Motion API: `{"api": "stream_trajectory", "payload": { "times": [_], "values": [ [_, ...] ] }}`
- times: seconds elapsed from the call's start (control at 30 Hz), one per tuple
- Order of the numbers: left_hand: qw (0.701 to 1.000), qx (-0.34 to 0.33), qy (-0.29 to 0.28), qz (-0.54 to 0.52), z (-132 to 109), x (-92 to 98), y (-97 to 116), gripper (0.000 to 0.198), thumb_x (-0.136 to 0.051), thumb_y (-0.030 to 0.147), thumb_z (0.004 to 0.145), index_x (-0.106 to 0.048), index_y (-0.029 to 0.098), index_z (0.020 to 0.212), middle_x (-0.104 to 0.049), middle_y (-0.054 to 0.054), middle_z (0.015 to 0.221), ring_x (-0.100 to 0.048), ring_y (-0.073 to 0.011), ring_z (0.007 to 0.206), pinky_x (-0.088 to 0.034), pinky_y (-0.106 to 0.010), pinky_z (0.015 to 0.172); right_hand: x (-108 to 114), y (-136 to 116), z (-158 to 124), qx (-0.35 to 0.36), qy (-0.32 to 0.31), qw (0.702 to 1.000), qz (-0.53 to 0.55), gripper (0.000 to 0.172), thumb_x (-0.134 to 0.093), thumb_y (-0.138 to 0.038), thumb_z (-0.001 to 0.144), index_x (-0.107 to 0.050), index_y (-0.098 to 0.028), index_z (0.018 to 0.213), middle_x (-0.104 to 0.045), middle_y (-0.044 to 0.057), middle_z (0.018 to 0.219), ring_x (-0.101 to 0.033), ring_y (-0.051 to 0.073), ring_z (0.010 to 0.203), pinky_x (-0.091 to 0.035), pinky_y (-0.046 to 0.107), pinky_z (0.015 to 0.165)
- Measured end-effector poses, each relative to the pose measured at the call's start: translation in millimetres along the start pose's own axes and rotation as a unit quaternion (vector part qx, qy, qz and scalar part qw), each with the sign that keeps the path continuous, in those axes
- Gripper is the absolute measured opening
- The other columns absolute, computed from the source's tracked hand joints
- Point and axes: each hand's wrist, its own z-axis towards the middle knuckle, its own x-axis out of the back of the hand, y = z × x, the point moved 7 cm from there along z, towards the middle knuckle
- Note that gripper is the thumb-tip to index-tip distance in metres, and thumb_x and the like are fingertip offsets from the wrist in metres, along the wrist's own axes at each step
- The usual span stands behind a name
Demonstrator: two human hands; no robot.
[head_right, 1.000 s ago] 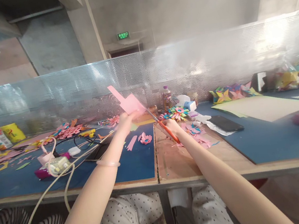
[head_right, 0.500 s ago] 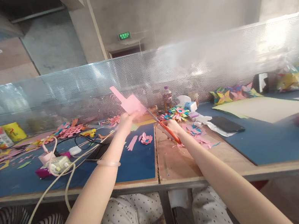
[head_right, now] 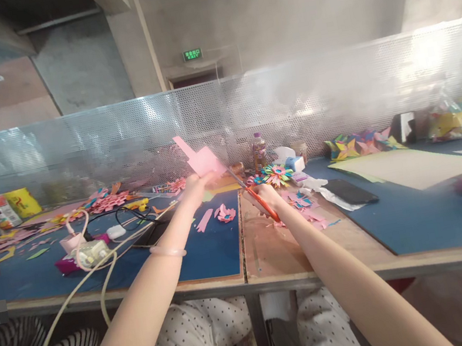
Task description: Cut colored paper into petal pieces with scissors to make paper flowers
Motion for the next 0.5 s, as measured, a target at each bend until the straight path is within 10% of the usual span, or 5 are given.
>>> {"api": "stream_trajectory", "payload": {
  "times": [0.5],
  "values": [
    [1.000,-0.005,-0.014,0.015,4,-2.4,-9,0.025,-0.056,0.037,0.075,-0.063,0.013,0.079,-0.065,-0.005,0.061,-0.054,-0.0098,0.045,-0.040,-0.019,0.043,-11,6,9,0.014,-0.025,0.999,-0.033,0.035,-0.047,-0.049,0.075,-0.048,-0.016,0.063,-0.048,-0.001,0.052,-0.040,0.007,0.039,-0.034,0.019,0.038]
  ]
}}
